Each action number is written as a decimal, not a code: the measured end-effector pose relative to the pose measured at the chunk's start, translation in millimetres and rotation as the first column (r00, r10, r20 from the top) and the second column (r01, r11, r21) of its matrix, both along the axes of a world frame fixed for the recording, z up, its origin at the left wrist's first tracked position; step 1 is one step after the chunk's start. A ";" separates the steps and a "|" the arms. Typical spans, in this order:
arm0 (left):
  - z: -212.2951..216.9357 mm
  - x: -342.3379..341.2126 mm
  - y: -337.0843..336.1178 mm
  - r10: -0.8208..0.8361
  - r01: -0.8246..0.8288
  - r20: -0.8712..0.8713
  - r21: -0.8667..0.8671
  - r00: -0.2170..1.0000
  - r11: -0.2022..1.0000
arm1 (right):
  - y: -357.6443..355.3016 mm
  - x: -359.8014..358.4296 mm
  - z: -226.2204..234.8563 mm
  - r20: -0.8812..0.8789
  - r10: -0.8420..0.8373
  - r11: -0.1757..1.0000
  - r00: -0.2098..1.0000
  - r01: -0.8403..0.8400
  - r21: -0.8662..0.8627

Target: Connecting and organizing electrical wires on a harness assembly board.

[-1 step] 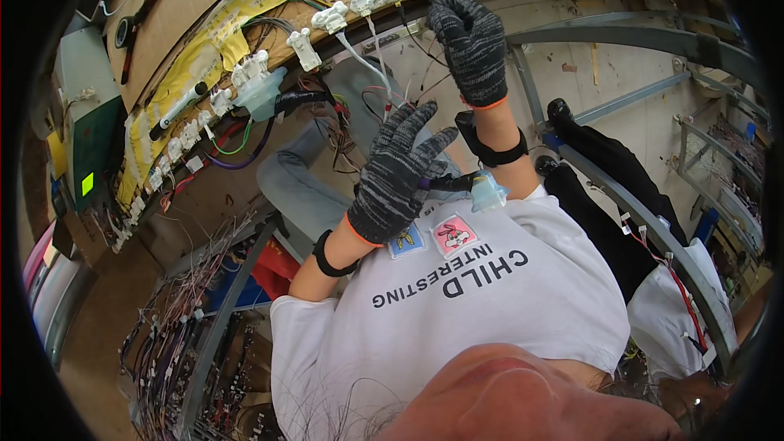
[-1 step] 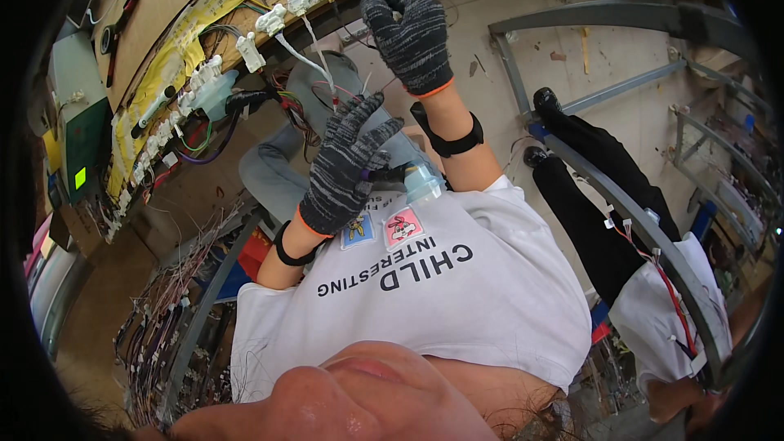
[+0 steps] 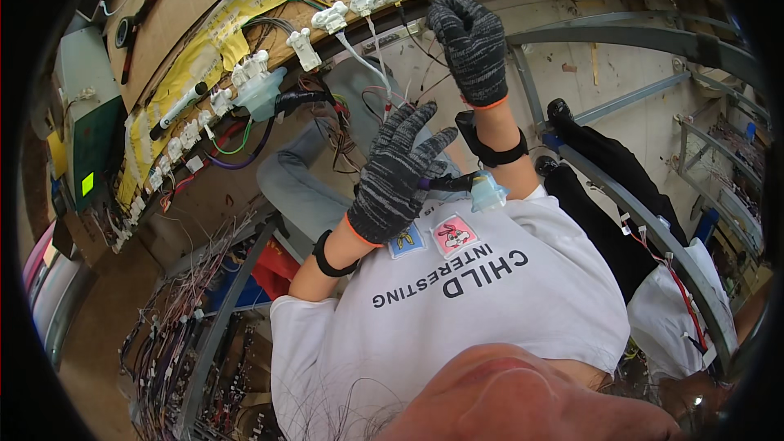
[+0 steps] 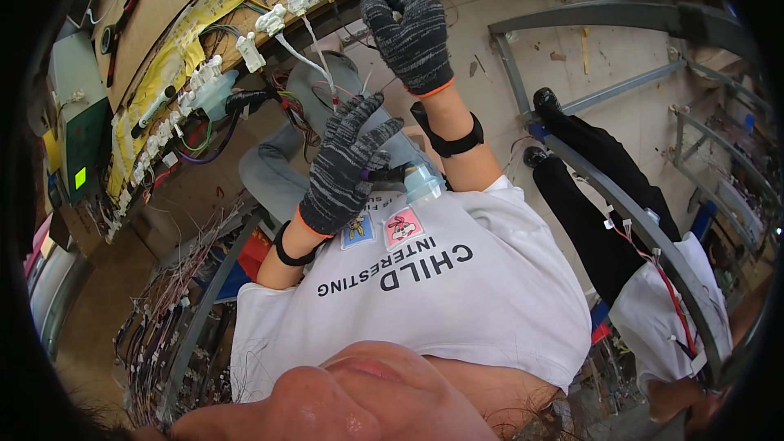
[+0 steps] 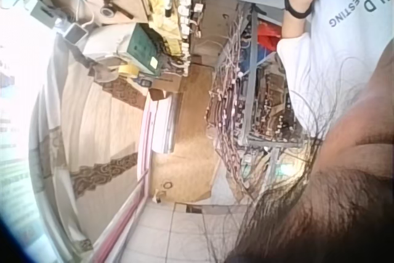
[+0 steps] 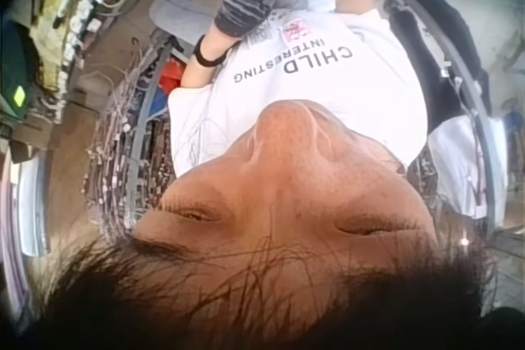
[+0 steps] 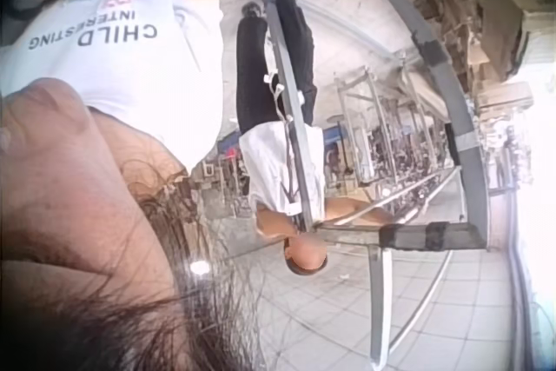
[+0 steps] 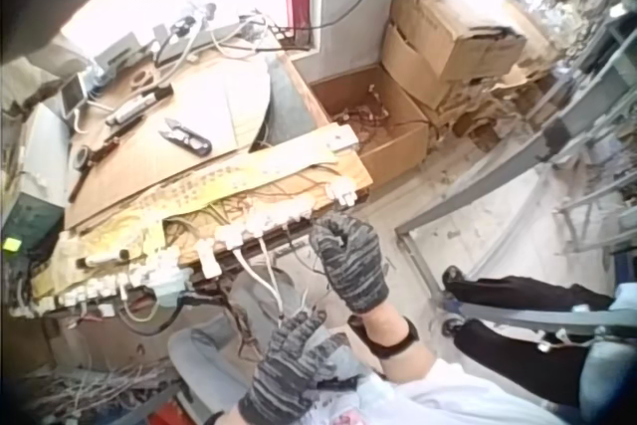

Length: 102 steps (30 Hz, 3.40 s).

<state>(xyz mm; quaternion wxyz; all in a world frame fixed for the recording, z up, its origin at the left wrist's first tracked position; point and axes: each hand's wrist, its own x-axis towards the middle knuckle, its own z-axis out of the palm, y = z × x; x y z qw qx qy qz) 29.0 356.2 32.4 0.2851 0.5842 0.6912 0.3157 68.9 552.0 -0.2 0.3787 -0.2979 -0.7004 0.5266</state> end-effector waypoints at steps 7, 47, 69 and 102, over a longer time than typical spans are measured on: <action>7.4 -0.3 -2.8 0.002 -0.002 -0.021 -0.008 1.000 1.000 | 5.8 2.3 -2.0 -0.041 0.060 0.977 0.997 -0.067 -0.202; -2.3 30.8 95.5 0.245 -0.363 0.933 -0.140 0.264 0.921 | 70.9 80.0 26.2 0.248 0.438 0.893 0.864 -0.449 -0.013; 36.0 -282.1 -138.2 0.358 -0.306 -0.785 0.224 0.506 0.925 | 22.8 45.6 82.5 0.103 -0.597 0.107 0.795 -0.048 0.993; 45.4 -188.6 -168.6 0.681 -0.522 0.006 0.646 0.733 0.557 | -210.8 -189.2 71.6 0.251 0.105 0.139 0.962 -0.264 0.954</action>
